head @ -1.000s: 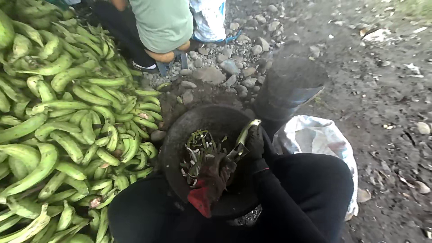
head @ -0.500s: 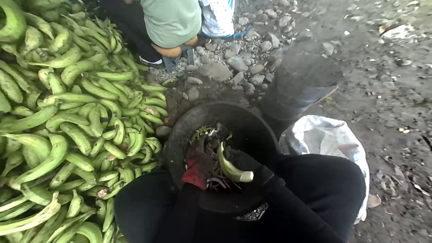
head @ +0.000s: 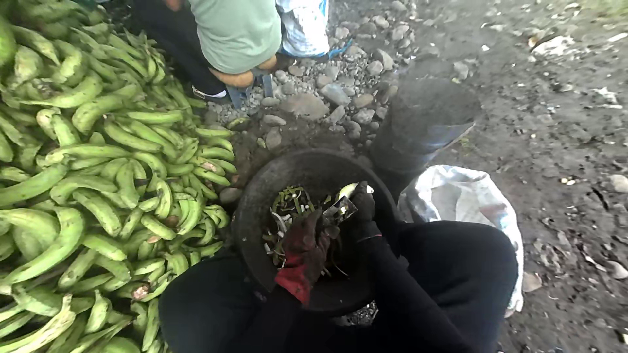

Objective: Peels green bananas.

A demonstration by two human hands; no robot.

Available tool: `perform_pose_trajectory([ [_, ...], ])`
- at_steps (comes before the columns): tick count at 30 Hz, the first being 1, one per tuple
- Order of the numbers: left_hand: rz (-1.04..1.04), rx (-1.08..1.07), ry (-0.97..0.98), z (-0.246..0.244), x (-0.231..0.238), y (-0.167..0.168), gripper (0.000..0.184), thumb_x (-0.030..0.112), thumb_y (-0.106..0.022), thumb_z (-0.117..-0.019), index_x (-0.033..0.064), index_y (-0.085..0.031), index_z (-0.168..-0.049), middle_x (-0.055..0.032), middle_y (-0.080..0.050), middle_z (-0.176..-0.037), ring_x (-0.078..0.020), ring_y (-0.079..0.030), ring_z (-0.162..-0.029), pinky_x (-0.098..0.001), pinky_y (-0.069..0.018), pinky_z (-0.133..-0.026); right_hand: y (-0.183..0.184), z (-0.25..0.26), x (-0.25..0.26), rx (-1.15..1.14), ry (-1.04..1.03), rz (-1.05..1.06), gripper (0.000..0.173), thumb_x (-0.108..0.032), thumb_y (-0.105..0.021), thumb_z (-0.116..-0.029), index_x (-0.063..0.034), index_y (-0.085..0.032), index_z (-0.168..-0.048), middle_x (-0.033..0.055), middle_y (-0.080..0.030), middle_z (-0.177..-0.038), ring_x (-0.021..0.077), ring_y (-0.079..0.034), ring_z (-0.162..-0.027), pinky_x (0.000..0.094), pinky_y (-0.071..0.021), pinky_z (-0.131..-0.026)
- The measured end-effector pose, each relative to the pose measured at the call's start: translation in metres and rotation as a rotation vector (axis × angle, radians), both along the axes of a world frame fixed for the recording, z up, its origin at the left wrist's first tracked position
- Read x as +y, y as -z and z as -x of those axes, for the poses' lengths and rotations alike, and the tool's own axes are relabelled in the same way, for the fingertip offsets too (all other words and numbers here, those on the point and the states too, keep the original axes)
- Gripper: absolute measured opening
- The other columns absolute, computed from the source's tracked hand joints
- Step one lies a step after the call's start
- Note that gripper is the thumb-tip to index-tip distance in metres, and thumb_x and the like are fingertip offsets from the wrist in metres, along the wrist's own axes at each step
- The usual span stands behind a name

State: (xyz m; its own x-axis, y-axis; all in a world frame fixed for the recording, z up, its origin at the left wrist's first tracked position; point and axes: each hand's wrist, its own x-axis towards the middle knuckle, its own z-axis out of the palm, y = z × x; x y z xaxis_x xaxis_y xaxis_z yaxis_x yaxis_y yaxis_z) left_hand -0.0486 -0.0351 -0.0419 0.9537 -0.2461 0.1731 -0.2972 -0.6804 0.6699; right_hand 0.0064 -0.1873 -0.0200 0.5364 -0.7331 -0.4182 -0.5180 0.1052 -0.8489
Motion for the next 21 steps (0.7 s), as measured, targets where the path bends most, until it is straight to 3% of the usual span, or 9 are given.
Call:
perform_pose_trajectory([
  [3, 0.029, 0.05, -0.061, -0.01, -0.001, 0.002, 0.043, 0.036, -0.059, -0.1003, 0.0113, -0.065, -0.135, -0.0137, -0.071, -0.12, -0.0267, -0.068, -0.112, -0.0459, -0.0539, -0.099, 0.01, 0.004, 0.01, -0.125, -0.089, -0.011, 0.042, -0.025, -0.035, -0.1128, 0.0091, -0.057, -0.124, 0.0238, -0.063, -0.111, 0.0264, -0.063, -0.102, 0.0425, -0.0513, -0.094],
  [6, 0.033, 0.113, -0.043, -0.028, 0.009, 0.01, 0.038, 0.031, -0.053, -0.1048, 0.0101, -0.066, -0.134, -0.0129, -0.071, -0.122, -0.0251, -0.068, -0.114, -0.0453, -0.0525, -0.103, 0.035, 0.016, 0.011, -0.351, -0.377, -0.145, 0.038, -0.02, -0.034, -0.1119, 0.0063, -0.059, -0.121, 0.0123, -0.065, -0.1, 0.0116, -0.064, -0.09, 0.03, -0.0551, -0.086],
  [8, 0.026, 0.098, -0.028, -0.037, 0.017, 0.019, 0.037, 0.029, -0.053, -0.1046, 0.0096, -0.067, -0.133, -0.0132, -0.072, -0.121, -0.0255, -0.068, -0.114, -0.0464, -0.0526, -0.103, 0.044, 0.024, 0.003, -0.395, -0.62, -0.29, 0.038, -0.021, -0.036, -0.1105, 0.0042, -0.059, -0.126, 0.0098, -0.069, -0.106, 0.0093, -0.066, -0.095, 0.0284, -0.0565, -0.089],
  [11, -0.013, 0.107, -0.019, -0.036, 0.019, 0.021, 0.038, 0.034, -0.055, -0.1036, 0.0128, -0.067, -0.133, -0.0104, -0.072, -0.12, -0.0235, -0.069, -0.113, -0.0455, -0.0537, -0.101, 0.042, 0.027, -0.009, -0.312, -0.736, -0.392, 0.039, -0.026, -0.039, -0.1107, -0.0014, -0.056, -0.136, 0.0105, -0.07, -0.114, 0.0133, -0.068, -0.099, 0.0324, -0.0581, -0.09],
  [15, -0.058, 0.157, -0.008, -0.036, 0.015, 0.017, 0.039, 0.034, -0.053, -0.1042, 0.015, -0.065, -0.136, -0.0112, -0.071, -0.124, -0.0251, -0.067, -0.116, -0.0468, -0.0517, -0.104, 0.034, 0.032, -0.015, -0.24, -0.781, -0.31, 0.042, -0.026, -0.04, -0.1108, -0.0018, -0.049, -0.144, 0.0113, -0.067, -0.118, 0.0112, -0.067, -0.1, 0.0299, -0.0566, -0.09],
  [19, -0.126, 0.363, -0.029, -0.048, 0.019, 0.016, 0.039, 0.033, -0.046, -0.1083, 0.0167, -0.062, -0.139, -0.0117, -0.068, -0.13, -0.0256, -0.064, -0.122, -0.0473, -0.0484, -0.108, 0.026, 0.043, -0.017, -0.137, -1.064, -0.248, 0.044, -0.026, -0.046, -0.1083, -0.0037, -0.05, -0.146, 0.0103, -0.066, -0.123, 0.0087, -0.064, -0.106, 0.0287, -0.0535, -0.095],
  [21, -0.084, 0.382, -0.039, -0.047, 0.018, 0.013, 0.042, 0.04, -0.044, -0.1085, 0.0161, -0.063, -0.138, -0.0109, -0.068, -0.13, -0.0233, -0.064, -0.122, -0.0457, -0.0485, -0.108, 0.031, 0.044, -0.019, -0.106, -1.0, -0.282, 0.045, -0.028, -0.042, -0.1101, -0.0046, -0.048, -0.148, 0.0118, -0.065, -0.126, 0.0118, -0.065, -0.108, 0.0318, -0.054, -0.097],
])
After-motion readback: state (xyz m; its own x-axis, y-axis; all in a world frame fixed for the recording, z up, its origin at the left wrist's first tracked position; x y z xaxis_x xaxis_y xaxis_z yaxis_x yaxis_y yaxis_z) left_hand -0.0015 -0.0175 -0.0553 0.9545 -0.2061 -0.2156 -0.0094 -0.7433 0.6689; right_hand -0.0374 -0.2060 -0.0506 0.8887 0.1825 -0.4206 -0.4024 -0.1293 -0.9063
